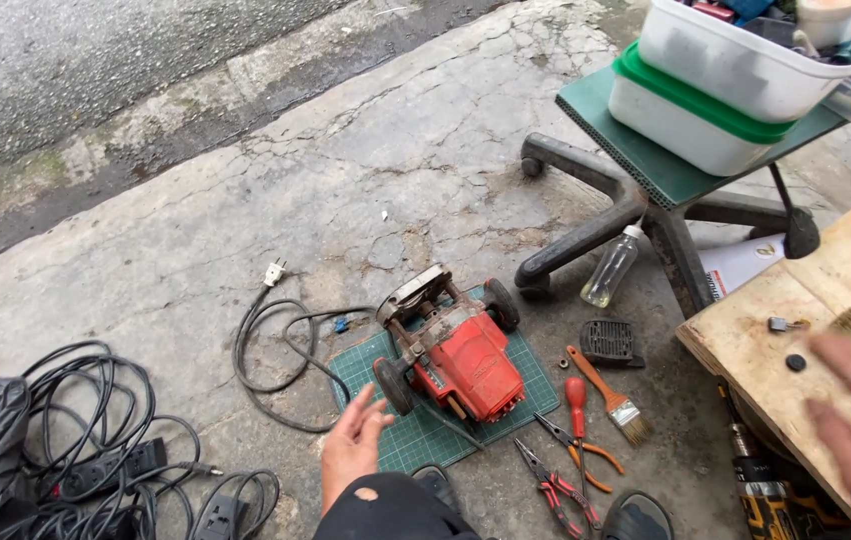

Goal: Disassembling and inspecting the internal components of a power jigsaw for maintenance or repair.

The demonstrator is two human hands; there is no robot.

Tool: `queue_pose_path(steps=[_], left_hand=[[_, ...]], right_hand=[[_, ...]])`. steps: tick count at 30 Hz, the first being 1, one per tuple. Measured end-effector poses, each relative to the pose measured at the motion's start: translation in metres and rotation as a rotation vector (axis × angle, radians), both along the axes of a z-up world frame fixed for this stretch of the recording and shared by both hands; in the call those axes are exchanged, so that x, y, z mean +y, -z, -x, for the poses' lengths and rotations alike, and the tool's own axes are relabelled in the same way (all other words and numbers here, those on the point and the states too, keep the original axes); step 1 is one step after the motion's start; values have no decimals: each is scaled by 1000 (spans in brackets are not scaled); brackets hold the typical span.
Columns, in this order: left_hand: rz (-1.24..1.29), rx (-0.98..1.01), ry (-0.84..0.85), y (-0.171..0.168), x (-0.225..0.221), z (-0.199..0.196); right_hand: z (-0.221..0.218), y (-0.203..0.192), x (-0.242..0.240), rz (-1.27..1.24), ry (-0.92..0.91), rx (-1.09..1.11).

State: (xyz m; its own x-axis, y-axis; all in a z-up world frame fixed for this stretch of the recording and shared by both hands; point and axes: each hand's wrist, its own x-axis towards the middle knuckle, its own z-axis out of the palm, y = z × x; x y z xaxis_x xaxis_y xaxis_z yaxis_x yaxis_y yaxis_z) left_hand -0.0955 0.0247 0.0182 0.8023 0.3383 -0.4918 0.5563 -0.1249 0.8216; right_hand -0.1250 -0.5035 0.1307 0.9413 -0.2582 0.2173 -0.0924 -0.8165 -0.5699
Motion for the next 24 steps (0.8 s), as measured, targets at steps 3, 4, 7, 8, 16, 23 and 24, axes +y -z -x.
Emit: queue_pose_path(steps=[3, 4, 7, 8, 16, 23, 24], left_hand=[[208, -112, -120, -50, -7, -19], [183, -89, -125, -73, -11, -23], [89, -104, -27, -113, -13, -33], [21, -135, 67, -120, -12, -35], [-158, -185, 285, -196, -26, -63], [-796, -543, 1250, -175, -36, -103], [-802, -540, 1245, -136, -49, -110]], right_hand=[[-1, 3, -55, -179, 23, -60], [1, -9, -56, -274, 113, -35], [5, -46, -21, -369, 275, -8], [7, -58, -3, -367, 343, 4], [-68, -81, 78, -513, 231, 490], [-215, 131, 65, -954, 263, 447], [-232, 144, 62, -957, 256, 448]])
